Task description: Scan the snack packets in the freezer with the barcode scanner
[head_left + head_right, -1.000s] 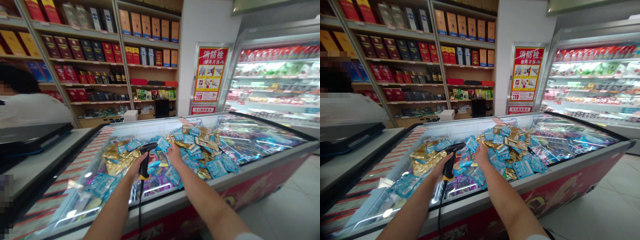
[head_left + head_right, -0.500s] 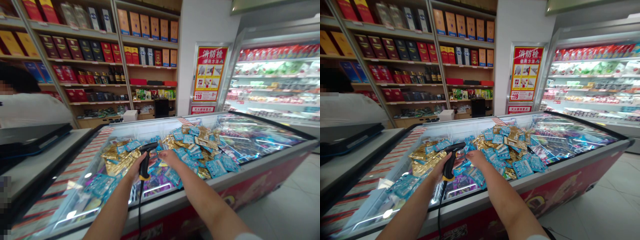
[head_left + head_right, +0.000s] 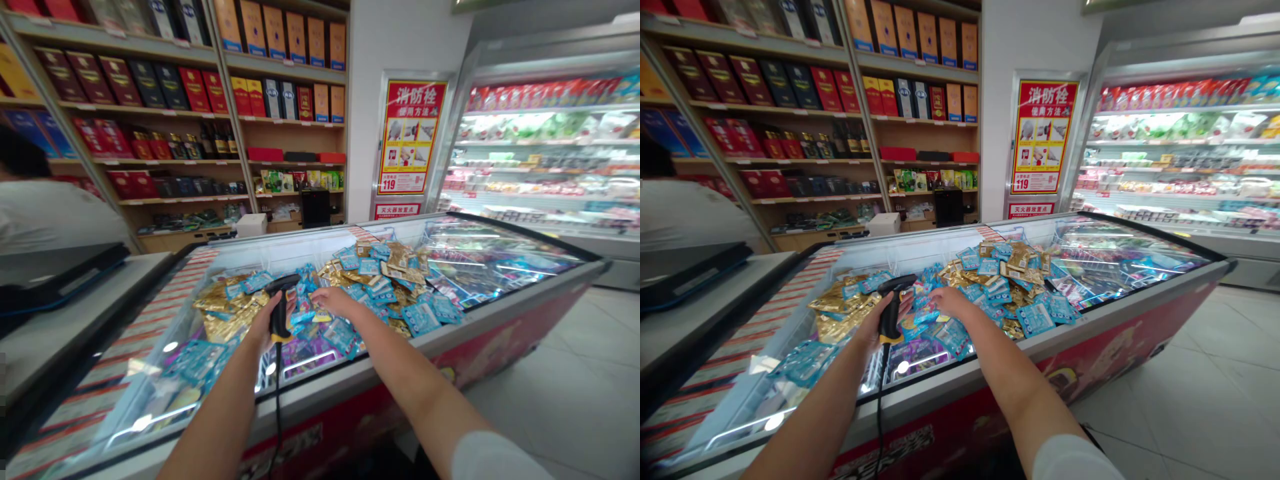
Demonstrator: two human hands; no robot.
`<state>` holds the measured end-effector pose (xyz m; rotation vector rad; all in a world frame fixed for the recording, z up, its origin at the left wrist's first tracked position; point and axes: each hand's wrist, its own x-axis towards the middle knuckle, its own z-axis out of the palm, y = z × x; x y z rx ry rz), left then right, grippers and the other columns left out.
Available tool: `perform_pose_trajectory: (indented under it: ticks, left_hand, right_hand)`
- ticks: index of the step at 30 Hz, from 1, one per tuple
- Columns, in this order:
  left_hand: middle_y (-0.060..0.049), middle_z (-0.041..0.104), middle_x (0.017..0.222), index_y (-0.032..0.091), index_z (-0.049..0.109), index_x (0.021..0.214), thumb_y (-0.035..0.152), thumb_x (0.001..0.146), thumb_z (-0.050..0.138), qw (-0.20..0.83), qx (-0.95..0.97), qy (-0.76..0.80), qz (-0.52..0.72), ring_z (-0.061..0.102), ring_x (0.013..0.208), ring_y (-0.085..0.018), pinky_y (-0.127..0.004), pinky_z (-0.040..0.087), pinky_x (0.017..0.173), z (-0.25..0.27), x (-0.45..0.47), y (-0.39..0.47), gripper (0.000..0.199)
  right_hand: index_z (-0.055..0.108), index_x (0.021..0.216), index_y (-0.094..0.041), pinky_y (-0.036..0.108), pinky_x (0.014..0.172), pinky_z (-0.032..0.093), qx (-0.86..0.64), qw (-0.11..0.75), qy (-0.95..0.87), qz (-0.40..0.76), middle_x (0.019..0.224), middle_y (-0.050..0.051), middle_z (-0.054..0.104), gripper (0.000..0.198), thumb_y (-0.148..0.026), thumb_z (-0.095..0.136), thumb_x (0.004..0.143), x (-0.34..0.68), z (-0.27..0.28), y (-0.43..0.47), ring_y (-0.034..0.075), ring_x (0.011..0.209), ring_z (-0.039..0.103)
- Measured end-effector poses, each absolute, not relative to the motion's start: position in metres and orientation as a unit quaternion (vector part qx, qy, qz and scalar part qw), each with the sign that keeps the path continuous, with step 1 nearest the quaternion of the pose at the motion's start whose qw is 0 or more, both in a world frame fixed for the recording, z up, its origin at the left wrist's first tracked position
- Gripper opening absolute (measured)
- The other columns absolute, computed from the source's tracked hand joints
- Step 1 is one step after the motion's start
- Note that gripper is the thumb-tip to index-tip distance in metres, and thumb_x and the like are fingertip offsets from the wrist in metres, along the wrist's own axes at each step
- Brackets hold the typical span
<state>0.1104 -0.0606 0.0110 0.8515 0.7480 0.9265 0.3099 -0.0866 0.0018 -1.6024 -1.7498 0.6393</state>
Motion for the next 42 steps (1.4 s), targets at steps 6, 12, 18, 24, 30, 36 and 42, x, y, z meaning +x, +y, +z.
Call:
perform_pose_trajectory:
  ticks: [6,12,18,24,30,36,42]
  left_hand:
    - [-0.002,0.067,0.062,0.016,0.067,0.090,0.044,0.075,0.063,0.724,0.389,0.391,0.414,0.062,0.049,-0.015,-0.023,0.048,0.042,0.010,0.108,-0.061,0.032]
    - [0.001,0.063,0.056,0.016,0.066,0.092,0.044,0.071,0.066,0.737,0.401,0.359,0.409,0.058,0.043,-0.014,-0.024,0.044,0.039,0.020,0.116,-0.073,0.035]
    - [0.003,0.057,0.051,0.015,0.067,0.099,0.051,0.068,0.066,0.712,0.446,0.353,0.412,0.051,0.042,-0.011,-0.022,0.041,0.042,0.010,0.118,-0.067,0.047]
    - [0.008,0.042,0.042,0.015,0.068,0.095,0.056,0.061,0.069,0.682,0.484,0.342,0.429,0.041,0.037,-0.008,-0.021,0.034,0.041,0.005,0.116,-0.065,0.054]
    - [0.005,0.048,0.045,0.015,0.069,0.094,0.059,0.060,0.068,0.654,0.503,0.349,0.444,0.046,0.041,-0.011,-0.023,0.036,0.043,0.003,0.116,-0.065,0.055]
    - [-0.007,0.070,0.082,0.014,0.071,0.091,0.058,0.063,0.067,0.659,0.507,0.317,0.457,0.064,0.077,-0.019,-0.028,0.047,0.068,0.003,0.117,-0.063,0.052]
    - [-0.009,0.071,0.091,0.013,0.071,0.087,0.058,0.064,0.067,0.666,0.522,0.333,0.416,0.064,0.088,-0.021,-0.026,0.048,0.073,-0.001,0.118,-0.063,0.051]
  right_hand:
    - [0.064,0.112,-0.017,0.033,0.092,0.043,-0.584,0.334,-0.689,0.269,0.112,0.006,0.066,0.040,-0.029,0.067,0.073,0.345,0.029,-0.137,0.021,0.104,0.059]
    - [0.061,0.118,-0.023,0.047,0.105,0.023,-0.677,0.144,-0.715,0.097,0.139,0.010,0.044,0.068,-0.057,0.072,0.061,0.349,0.018,-0.197,0.033,0.131,0.030]
    - [0.060,0.114,-0.022,0.044,0.099,0.026,-0.701,0.114,-0.700,0.072,0.129,0.011,0.052,0.066,-0.052,0.076,0.057,0.333,0.009,-0.182,0.032,0.123,0.037]
    - [0.057,0.111,-0.017,0.037,0.090,0.033,-0.730,0.184,-0.656,-0.040,0.108,0.010,0.060,0.050,-0.035,0.074,0.068,0.316,0.017,-0.151,0.026,0.108,0.048]
    - [0.062,0.093,-0.015,0.034,0.086,0.038,-0.711,0.281,-0.638,-0.087,0.097,0.011,0.063,0.015,-0.023,0.053,0.085,0.307,0.007,-0.120,0.023,0.098,0.053]
    - [0.059,0.099,-0.017,0.027,0.064,0.046,-0.709,0.536,-0.449,0.087,0.076,0.003,0.062,0.021,-0.028,0.048,0.086,0.300,-0.019,-0.095,0.016,0.066,0.059]
    - [0.053,0.107,-0.017,0.024,0.049,0.047,-0.654,0.634,-0.355,0.212,0.069,0.000,0.059,0.026,-0.019,0.038,0.086,0.302,-0.024,-0.086,0.014,0.052,0.059]
